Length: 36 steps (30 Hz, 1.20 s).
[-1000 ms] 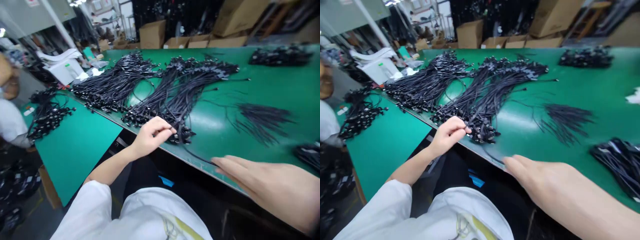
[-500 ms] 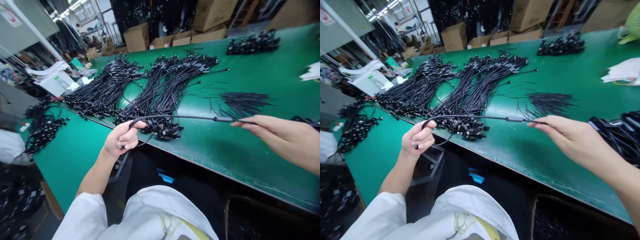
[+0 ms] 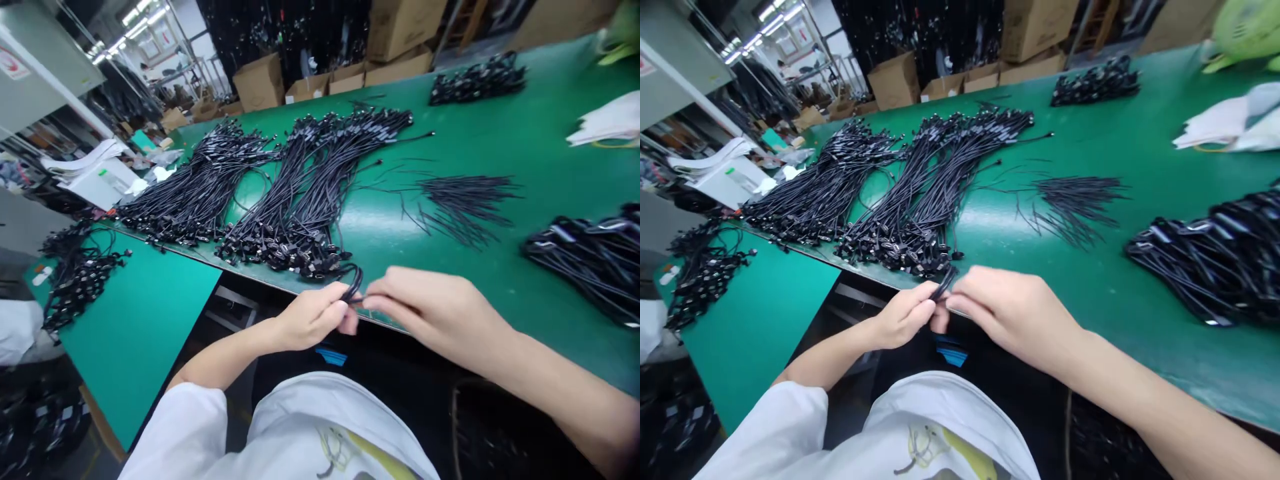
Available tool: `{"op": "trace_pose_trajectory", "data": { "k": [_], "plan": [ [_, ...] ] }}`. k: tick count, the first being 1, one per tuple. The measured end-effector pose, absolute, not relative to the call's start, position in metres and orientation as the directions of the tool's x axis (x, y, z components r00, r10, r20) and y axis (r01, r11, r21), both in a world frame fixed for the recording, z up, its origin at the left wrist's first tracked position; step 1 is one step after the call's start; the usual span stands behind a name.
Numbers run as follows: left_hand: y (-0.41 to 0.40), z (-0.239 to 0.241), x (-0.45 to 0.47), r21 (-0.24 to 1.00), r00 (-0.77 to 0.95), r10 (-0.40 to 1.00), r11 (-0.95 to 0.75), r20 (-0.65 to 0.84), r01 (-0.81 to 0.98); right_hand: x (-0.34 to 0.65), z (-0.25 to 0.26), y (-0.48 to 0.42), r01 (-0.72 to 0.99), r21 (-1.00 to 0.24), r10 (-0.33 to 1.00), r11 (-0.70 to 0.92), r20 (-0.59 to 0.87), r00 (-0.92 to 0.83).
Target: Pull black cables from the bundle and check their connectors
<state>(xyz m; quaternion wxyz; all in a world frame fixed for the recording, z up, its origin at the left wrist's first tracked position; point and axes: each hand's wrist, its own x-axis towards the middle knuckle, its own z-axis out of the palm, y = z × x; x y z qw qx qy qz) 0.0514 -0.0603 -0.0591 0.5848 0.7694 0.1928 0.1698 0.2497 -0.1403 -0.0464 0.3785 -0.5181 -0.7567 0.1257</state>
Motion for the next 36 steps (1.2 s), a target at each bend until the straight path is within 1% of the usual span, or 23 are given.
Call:
{"op": "trace_pose_trajectory", "data": {
  "k": [1, 2, 3, 5, 7, 8, 10, 11, 13, 14, 16, 19, 21, 23, 24, 25, 27, 29, 30, 32, 36],
  "plan": [
    [-0.062, -0.060, 0.052, 0.980, 0.864, 0.504, -0.179, 0.010, 0.093, 0.252, -0.050, -0.134, 0.663, -0.643, 0.884, 0.383, 0.463, -0.061],
    [-0.062, -0.061, 0.053, 0.994, 0.858, 0.514, -0.088, -0.012, 0.067, 0.254, -0.056, -0.128, 0.603, -0.720, 0.889, 0.344, 0.457, 0.039],
    [-0.061, -0.061, 0.054, 1.000, 0.854, 0.520, 0.011, -0.026, 0.024, 0.254, -0.062, -0.124, 0.515, -0.799, 0.905, 0.311, 0.414, 0.096],
    [-0.058, -0.065, 0.059, 0.981, 0.856, 0.515, 0.185, -0.046, -0.059, 0.249, -0.076, -0.118, 0.284, -0.934, 0.955, 0.218, 0.265, 0.136],
    [-0.057, -0.072, 0.065, 0.953, 0.865, 0.500, 0.283, -0.051, -0.107, 0.240, -0.084, -0.116, 0.007, -0.993, 0.974, 0.117, 0.116, 0.193],
    [-0.058, -0.077, 0.068, 0.943, 0.862, 0.504, 0.309, -0.054, -0.121, 0.236, -0.086, -0.116, -0.137, -0.986, 0.969, 0.091, 0.056, 0.242],
    [-0.062, -0.088, 0.072, 0.933, 0.828, 0.557, 0.327, -0.062, -0.150, 0.229, -0.085, -0.116, -0.391, -0.914, 0.945, 0.109, -0.028, 0.327],
    [-0.065, -0.094, 0.072, 0.936, 0.802, 0.594, 0.315, -0.066, -0.156, 0.227, -0.083, -0.116, -0.481, -0.869, 0.942, 0.115, -0.058, 0.330],
    [-0.070, -0.102, 0.072, 0.960, 0.767, 0.638, 0.253, -0.074, -0.118, 0.222, -0.080, -0.117, -0.574, -0.811, 0.937, 0.112, -0.107, 0.333],
    [-0.071, -0.105, 0.071, 0.975, 0.769, 0.635, 0.207, -0.076, -0.074, 0.219, -0.079, -0.117, -0.589, -0.801, 0.932, 0.107, -0.126, 0.341],
    [-0.073, -0.108, 0.068, 0.994, 0.808, 0.582, 0.104, -0.093, 0.040, 0.212, -0.080, -0.118, -0.564, -0.822, 0.930, 0.079, -0.143, 0.339],
    [-0.071, -0.108, 0.065, 0.984, 0.865, 0.481, -0.026, -0.143, 0.177, 0.201, -0.084, -0.119, -0.473, -0.876, 0.939, 0.091, -0.084, 0.335],
    [-0.067, -0.108, 0.065, 0.976, 0.892, 0.426, -0.080, -0.151, 0.204, 0.197, -0.086, -0.118, -0.454, -0.879, 0.931, 0.144, -0.036, 0.364],
    [-0.065, -0.108, 0.065, 0.979, 0.892, 0.430, -0.081, -0.136, 0.188, 0.196, -0.087, -0.116, -0.471, -0.865, 0.924, 0.175, -0.021, 0.381],
    [-0.065, -0.109, 0.066, 0.983, 0.891, 0.433, -0.045, -0.139, 0.175, 0.197, -0.087, -0.115, -0.481, -0.859, 0.927, 0.173, -0.023, 0.374],
    [-0.067, -0.109, 0.067, 0.987, 0.894, 0.422, 0.029, -0.155, 0.157, 0.198, -0.087, -0.114, -0.489, -0.859, 0.937, 0.152, -0.033, 0.349],
    [-0.075, -0.107, 0.070, 0.950, 0.911, 0.350, 0.289, -0.218, 0.117, 0.203, -0.087, -0.112, -0.503, -0.861, 0.961, 0.081, -0.067, 0.270],
    [-0.085, -0.104, 0.073, 0.820, 0.922, 0.266, 0.566, -0.282, 0.088, 0.208, -0.087, -0.111, -0.517, -0.856, 0.976, 0.018, -0.098, 0.196],
    [-0.090, -0.102, 0.074, 0.751, 0.917, 0.255, 0.657, -0.307, 0.068, 0.210, -0.087, -0.111, -0.522, -0.853, 0.978, 0.005, -0.105, 0.181],
    [-0.098, -0.099, 0.078, 0.676, 0.898, 0.268, 0.736, -0.349, 0.043, 0.213, -0.087, -0.110, -0.524, -0.851, 0.975, 0.024, -0.096, 0.201],
    [-0.104, -0.103, 0.084, 0.670, 0.879, 0.305, 0.742, -0.367, 0.022, 0.213, -0.088, -0.109, -0.538, -0.841, 0.971, 0.049, -0.086, 0.224]
  ]
}}
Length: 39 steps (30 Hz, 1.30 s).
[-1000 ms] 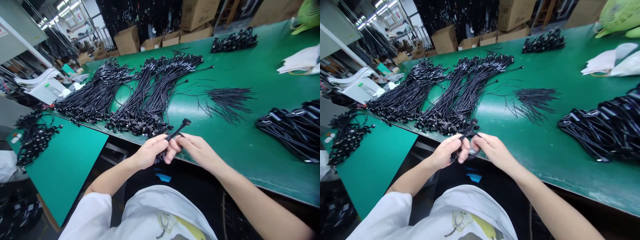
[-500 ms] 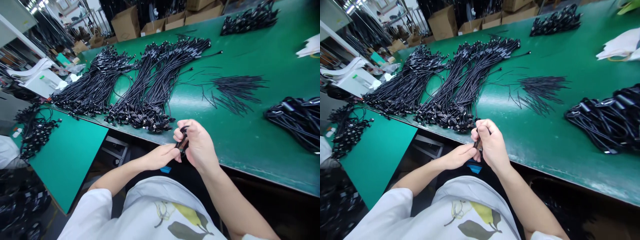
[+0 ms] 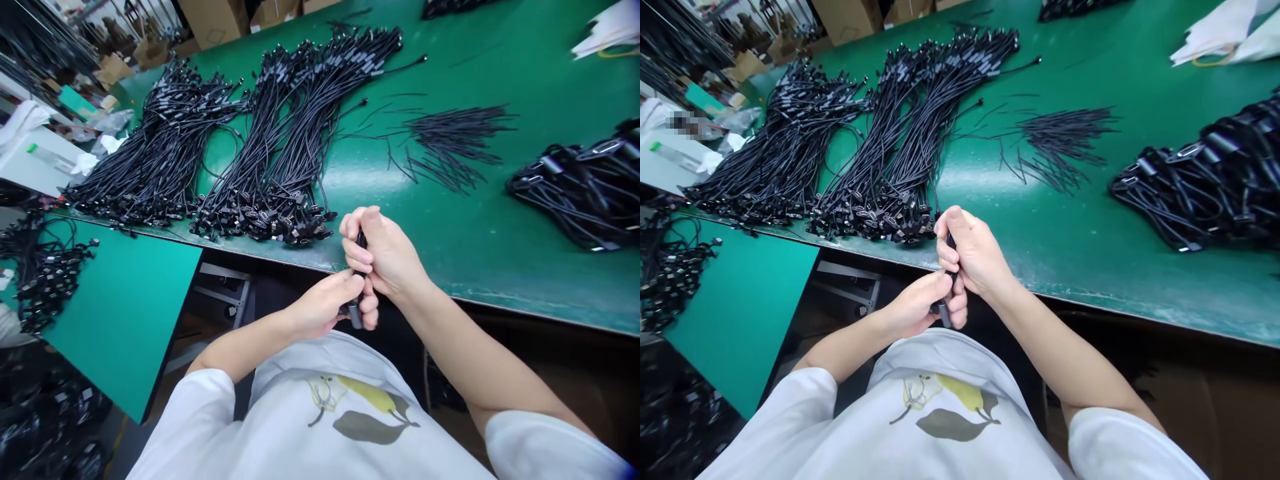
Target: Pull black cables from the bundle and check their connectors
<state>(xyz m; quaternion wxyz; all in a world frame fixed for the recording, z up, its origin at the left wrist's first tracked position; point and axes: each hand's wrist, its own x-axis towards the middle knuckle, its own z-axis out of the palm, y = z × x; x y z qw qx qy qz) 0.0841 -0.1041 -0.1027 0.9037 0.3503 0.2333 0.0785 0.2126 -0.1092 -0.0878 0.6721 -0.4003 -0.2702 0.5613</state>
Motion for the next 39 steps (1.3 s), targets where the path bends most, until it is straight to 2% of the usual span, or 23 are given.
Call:
{"op": "trace_pose_trajectory", "data": {
  "k": [3, 8, 10, 16, 18, 19, 22, 25, 28, 30, 32, 34, 36, 37, 39],
  "plan": [
    [-0.103, -0.105, 0.085, 0.656, 0.889, 0.286, 0.755, -0.357, 0.021, 0.213, -0.087, -0.110, -0.574, -0.819, 0.979, 0.028, -0.092, 0.179],
    [-0.099, -0.098, 0.080, 0.671, 0.948, 0.150, 0.737, -0.281, 0.082, 0.218, -0.079, -0.113, -0.631, -0.776, 0.988, 0.005, -0.092, 0.121],
    [-0.100, -0.099, 0.080, 0.740, 0.949, 0.177, 0.668, -0.261, 0.079, 0.219, -0.077, -0.113, -0.639, -0.769, 0.990, 0.005, -0.085, 0.111],
    [-0.102, -0.119, 0.086, 0.921, 0.860, 0.426, 0.372, -0.281, 0.116, 0.224, -0.082, -0.115, -0.621, -0.784, 0.973, 0.021, -0.128, 0.194],
    [-0.099, -0.120, 0.087, 0.942, 0.872, 0.414, 0.307, -0.263, 0.138, 0.228, -0.084, -0.118, -0.617, -0.786, 0.973, -0.033, -0.166, 0.160],
    [-0.098, -0.120, 0.088, 0.935, 0.891, 0.374, 0.329, -0.260, 0.134, 0.231, -0.085, -0.120, -0.629, -0.776, 0.974, -0.054, -0.178, 0.137],
    [-0.095, -0.114, 0.090, 0.812, 0.920, 0.242, 0.571, -0.307, 0.121, 0.238, -0.084, -0.122, -0.699, -0.712, 0.981, -0.060, -0.171, 0.089],
    [-0.094, -0.109, 0.092, 0.573, 0.907, 0.142, 0.810, -0.396, 0.123, 0.243, -0.081, -0.119, -0.739, -0.668, 0.989, -0.085, -0.146, 0.018],
    [-0.094, -0.107, 0.095, 0.386, 0.926, 0.032, 0.914, -0.377, 0.126, 0.245, -0.081, -0.117, -0.755, -0.638, 0.987, -0.150, -0.137, -0.080],
    [-0.096, -0.109, 0.096, 0.358, 0.939, 0.007, 0.925, -0.343, 0.124, 0.245, -0.082, -0.115, -0.760, -0.629, 0.986, -0.162, -0.135, -0.098],
    [-0.099, -0.110, 0.098, 0.393, 0.947, 0.008, 0.911, -0.320, 0.125, 0.245, -0.085, -0.114, -0.747, -0.650, 0.989, -0.140, -0.133, -0.069],
    [-0.101, -0.111, 0.098, 0.437, 0.946, 0.035, 0.892, -0.322, 0.115, 0.246, -0.090, -0.113, -0.689, -0.720, 0.991, -0.089, -0.131, 0.009],
    [-0.099, -0.109, 0.100, 0.480, 0.931, 0.138, 0.876, -0.338, 0.044, 0.245, -0.096, -0.115, -0.539, -0.842, 0.982, 0.009, -0.094, 0.162],
    [-0.097, -0.107, 0.101, 0.509, 0.911, 0.231, 0.860, -0.341, -0.028, 0.245, -0.100, -0.117, -0.410, -0.909, 0.962, 0.076, -0.041, 0.268],
    [-0.089, -0.100, 0.103, 0.581, 0.823, 0.471, 0.783, -0.317, -0.224, 0.242, -0.106, -0.125, -0.040, -0.980, 0.880, 0.196, 0.158, 0.447]
  ]
}}
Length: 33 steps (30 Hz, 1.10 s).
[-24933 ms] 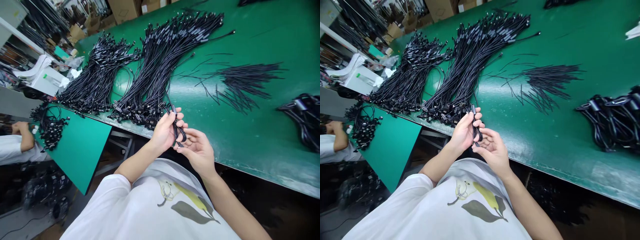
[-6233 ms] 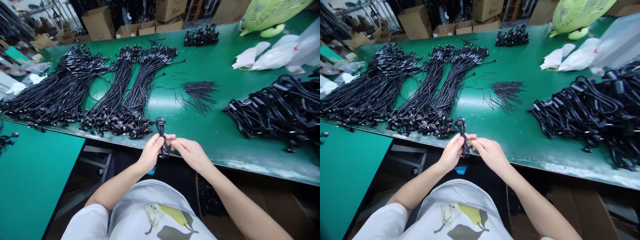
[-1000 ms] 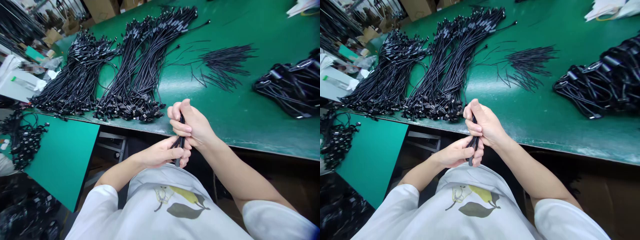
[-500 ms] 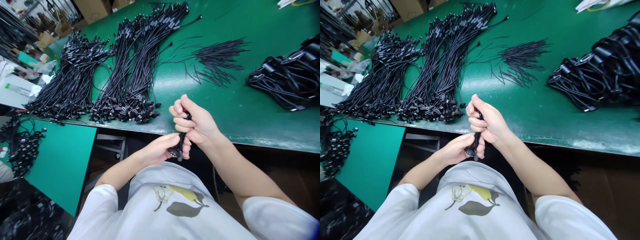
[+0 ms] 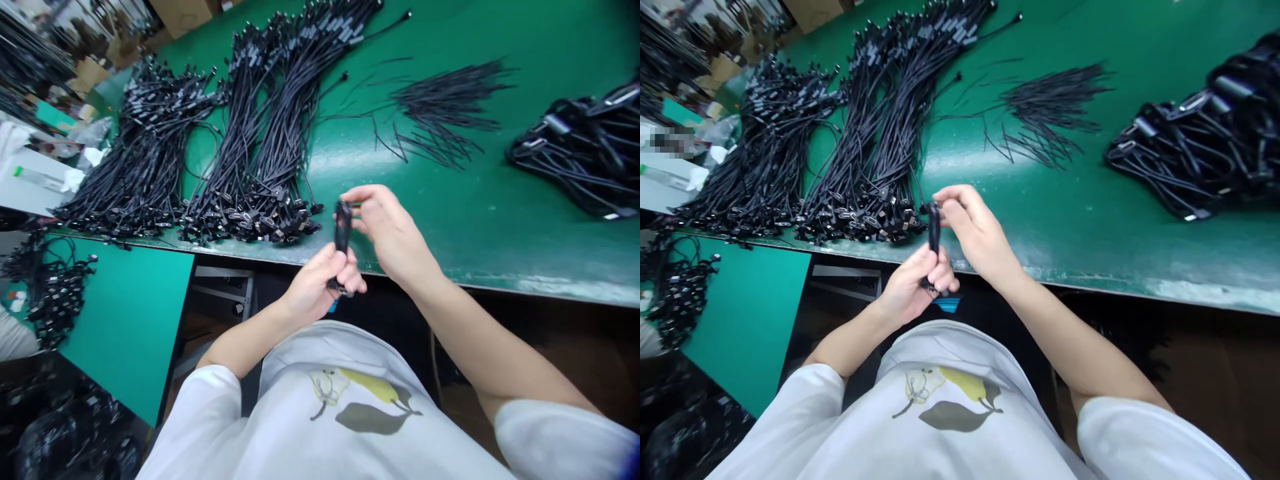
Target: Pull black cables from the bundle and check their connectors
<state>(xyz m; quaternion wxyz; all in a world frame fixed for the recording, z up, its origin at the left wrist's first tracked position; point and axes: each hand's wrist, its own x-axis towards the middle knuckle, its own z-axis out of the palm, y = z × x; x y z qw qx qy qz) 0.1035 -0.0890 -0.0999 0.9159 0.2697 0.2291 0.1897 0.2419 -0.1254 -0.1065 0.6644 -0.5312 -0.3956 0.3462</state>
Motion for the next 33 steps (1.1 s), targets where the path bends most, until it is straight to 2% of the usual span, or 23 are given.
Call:
{"op": "trace_pose_trajectory", "data": {
  "k": [1, 3, 4, 6, 9, 11, 15, 17, 19, 21, 25, 27, 29, 33],
  "plan": [
    [-0.084, -0.096, 0.105, 0.613, 0.756, 0.585, 0.722, -0.295, -0.320, 0.240, -0.110, -0.130, 0.176, -0.956, 0.831, 0.235, 0.291, 0.474],
    [-0.075, -0.088, 0.108, 0.643, 0.636, 0.722, 0.628, -0.272, -0.438, 0.234, -0.116, -0.140, 0.557, -0.782, 0.762, 0.281, 0.535, 0.366],
    [-0.071, -0.086, 0.110, 0.643, 0.606, 0.746, 0.613, -0.277, -0.460, 0.230, -0.119, -0.143, 0.688, -0.659, 0.738, 0.304, 0.620, 0.267],
    [-0.067, -0.084, 0.113, 0.620, 0.603, 0.736, 0.635, -0.307, -0.461, 0.225, -0.124, -0.146, 0.830, -0.451, 0.686, 0.329, 0.718, 0.118],
    [-0.065, -0.087, 0.114, 0.604, 0.620, 0.707, 0.670, -0.340, -0.432, 0.222, -0.128, -0.142, 0.888, -0.335, 0.639, 0.316, 0.766, 0.062],
    [-0.064, -0.090, 0.113, 0.644, 0.621, 0.699, 0.664, -0.354, -0.381, 0.227, -0.125, -0.140, 0.900, -0.274, 0.645, 0.340, 0.764, -0.010],
    [-0.061, -0.092, 0.108, 0.740, 0.626, 0.673, 0.636, -0.394, -0.219, 0.246, -0.107, -0.141, 0.892, -0.035, 0.663, 0.450, 0.683, -0.307],
    [-0.059, -0.092, 0.107, 0.770, 0.632, 0.665, 0.617, -0.398, -0.165, 0.254, -0.097, -0.144, 0.864, 0.040, 0.670, 0.501, 0.614, -0.417],
    [-0.058, -0.093, 0.106, 0.799, 0.643, 0.663, 0.587, -0.383, -0.130, 0.259, -0.089, -0.146, 0.843, 0.042, 0.685, 0.536, 0.561, -0.464],
    [-0.060, -0.094, 0.106, 0.835, 0.658, 0.663, 0.543, -0.358, -0.092, 0.260, -0.085, -0.149, 0.845, -0.021, 0.724, 0.535, 0.526, -0.446],
    [-0.067, -0.096, 0.107, 0.934, 0.645, 0.740, 0.339, -0.192, -0.111, 0.254, -0.084, -0.152, 0.834, -0.300, 0.807, 0.463, 0.533, -0.256],
    [-0.069, -0.095, 0.107, 0.956, 0.615, 0.776, 0.269, -0.141, -0.120, 0.247, -0.086, -0.152, 0.803, -0.393, 0.803, 0.448, 0.572, -0.168],
    [-0.070, -0.095, 0.107, 0.943, 0.618, 0.764, 0.315, -0.186, -0.106, 0.238, -0.090, -0.151, 0.815, -0.364, 0.772, 0.451, 0.617, -0.152],
    [-0.069, -0.096, 0.103, 0.867, 0.680, 0.664, 0.491, -0.312, -0.081, 0.221, -0.102, -0.154, 0.865, -0.071, 0.685, 0.496, 0.644, -0.341]
  ]
}}
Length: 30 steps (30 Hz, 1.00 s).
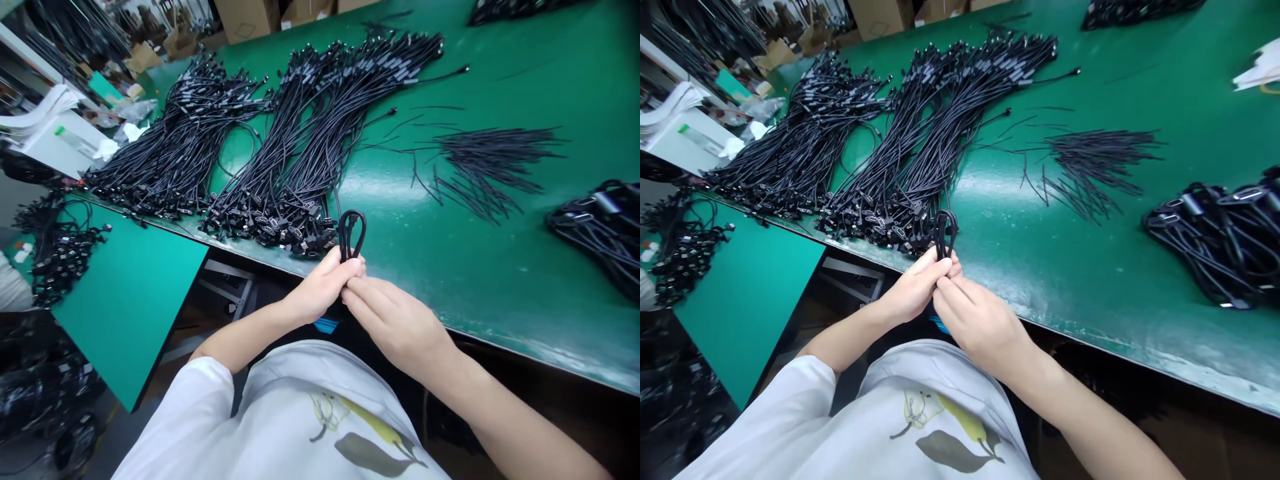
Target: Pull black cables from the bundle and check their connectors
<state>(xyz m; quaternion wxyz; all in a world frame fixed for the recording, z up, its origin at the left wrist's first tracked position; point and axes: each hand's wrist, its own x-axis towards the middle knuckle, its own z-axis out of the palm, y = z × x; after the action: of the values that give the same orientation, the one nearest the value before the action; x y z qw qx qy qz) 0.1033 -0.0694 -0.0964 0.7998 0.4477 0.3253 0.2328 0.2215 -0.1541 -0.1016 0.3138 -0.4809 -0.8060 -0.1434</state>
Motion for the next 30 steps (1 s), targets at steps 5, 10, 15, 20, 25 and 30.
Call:
{"op": "trace_pose_trajectory", "data": {
  "k": [5, 10, 15, 20, 25, 30],
  "plan": [
    [-0.068, -0.100, 0.096, 0.876, 0.720, 0.617, 0.482, -0.318, -0.027, 0.227, -0.103, -0.163, 0.827, -0.192, 0.707, 0.528, 0.639, -0.304],
    [-0.070, -0.100, 0.094, 0.881, 0.799, 0.539, 0.473, -0.268, -0.023, 0.260, -0.088, -0.143, 0.838, -0.417, 0.766, 0.353, 0.643, -0.002],
    [-0.073, -0.094, 0.087, 0.819, 0.907, 0.309, 0.570, -0.287, 0.066, 0.273, -0.092, -0.113, 0.725, -0.601, 0.901, 0.337, 0.429, -0.063],
    [-0.071, -0.095, 0.079, 0.662, 0.899, 0.155, 0.729, -0.410, 0.176, 0.270, -0.095, -0.113, 0.697, -0.660, 0.913, 0.280, 0.408, 0.020],
    [-0.077, -0.103, 0.087, 0.614, 0.824, 0.257, 0.778, -0.504, 0.133, 0.267, -0.097, -0.113, 0.653, -0.691, 0.924, 0.309, 0.382, -0.032],
    [-0.080, -0.103, 0.095, 0.562, 0.825, 0.224, 0.817, -0.518, 0.131, 0.281, -0.100, -0.110, 0.546, -0.777, 0.946, 0.314, 0.308, -0.106]
  ]
}}
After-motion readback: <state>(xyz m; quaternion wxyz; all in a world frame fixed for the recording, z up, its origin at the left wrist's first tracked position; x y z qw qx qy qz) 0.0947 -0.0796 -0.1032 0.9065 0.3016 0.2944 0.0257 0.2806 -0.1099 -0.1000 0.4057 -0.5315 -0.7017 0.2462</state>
